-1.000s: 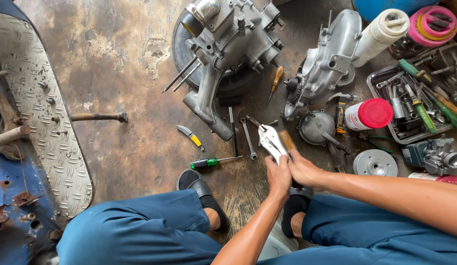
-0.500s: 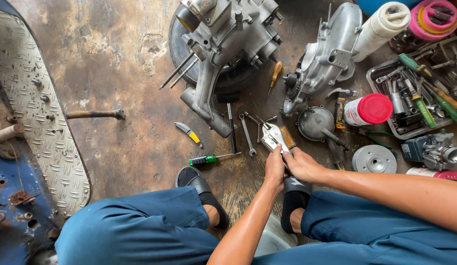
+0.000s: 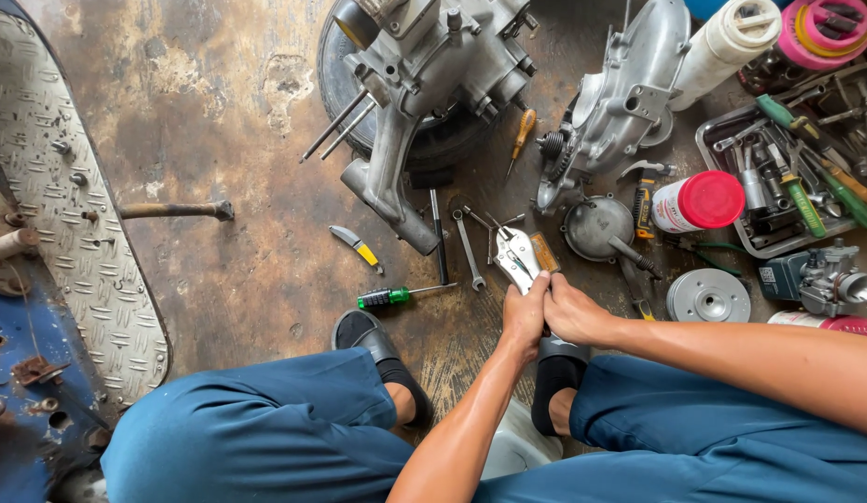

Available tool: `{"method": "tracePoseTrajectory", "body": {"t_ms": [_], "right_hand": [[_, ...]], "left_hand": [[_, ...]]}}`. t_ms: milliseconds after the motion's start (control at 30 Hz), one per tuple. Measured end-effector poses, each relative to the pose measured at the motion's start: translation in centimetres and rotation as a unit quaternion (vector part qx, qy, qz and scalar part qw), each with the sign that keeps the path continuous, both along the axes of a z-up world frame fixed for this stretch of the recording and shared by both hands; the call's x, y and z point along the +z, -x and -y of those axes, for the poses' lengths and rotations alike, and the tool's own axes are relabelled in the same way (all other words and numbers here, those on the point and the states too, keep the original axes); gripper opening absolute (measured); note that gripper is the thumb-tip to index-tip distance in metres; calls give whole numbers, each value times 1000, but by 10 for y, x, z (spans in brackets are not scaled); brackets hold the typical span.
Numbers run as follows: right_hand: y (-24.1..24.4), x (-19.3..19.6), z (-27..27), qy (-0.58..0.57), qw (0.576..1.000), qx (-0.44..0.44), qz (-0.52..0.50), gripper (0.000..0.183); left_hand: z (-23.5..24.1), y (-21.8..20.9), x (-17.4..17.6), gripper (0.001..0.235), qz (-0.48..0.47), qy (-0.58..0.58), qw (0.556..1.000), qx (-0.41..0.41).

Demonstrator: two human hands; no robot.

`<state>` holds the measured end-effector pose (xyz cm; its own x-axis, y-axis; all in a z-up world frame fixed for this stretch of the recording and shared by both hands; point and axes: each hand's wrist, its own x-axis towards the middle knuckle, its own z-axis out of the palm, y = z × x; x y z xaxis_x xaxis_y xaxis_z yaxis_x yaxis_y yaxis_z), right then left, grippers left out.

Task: The person sits on the workshop floor and uses wrenches and a socket driver to loosen and remove bolts from a scooter engine mounted on a scooter frame. They handle removed bolts and small parts, set pieces aside, open a small parts box, and use pliers on a component near the engine.

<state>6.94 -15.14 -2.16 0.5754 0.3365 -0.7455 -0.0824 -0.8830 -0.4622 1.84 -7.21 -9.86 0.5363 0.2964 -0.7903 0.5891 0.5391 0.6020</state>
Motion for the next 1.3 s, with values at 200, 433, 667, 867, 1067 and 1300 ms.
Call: {"method": "tracePoseTrajectory", "body": {"t_ms": [200, 433, 667, 867, 1067, 1300], "right_hand": [[1, 9, -1, 1, 1000, -19, -24, 50], [8, -18, 13, -46, 993, 75, 85, 40], [-7, -32, 17, 55, 996, 64, -21, 48], [-13, -6, 13, 64, 996, 43, -51, 49], [0, 34, -9, 75, 994, 27, -74, 55], [-5, 22, -9, 16, 993, 91, -71, 55]], "left_hand": [[1, 0, -13, 68, 5, -7, 1000, -25], [-2, 7, 21, 62, 41, 12, 999, -20], [-7, 22, 15, 64, 39, 43, 998, -28], [-19, 23, 17, 69, 47, 62, 993, -92], [-19, 16, 37, 71, 40, 39, 991, -122], [-32, 16, 53, 64, -22, -34, 990, -135]]}}
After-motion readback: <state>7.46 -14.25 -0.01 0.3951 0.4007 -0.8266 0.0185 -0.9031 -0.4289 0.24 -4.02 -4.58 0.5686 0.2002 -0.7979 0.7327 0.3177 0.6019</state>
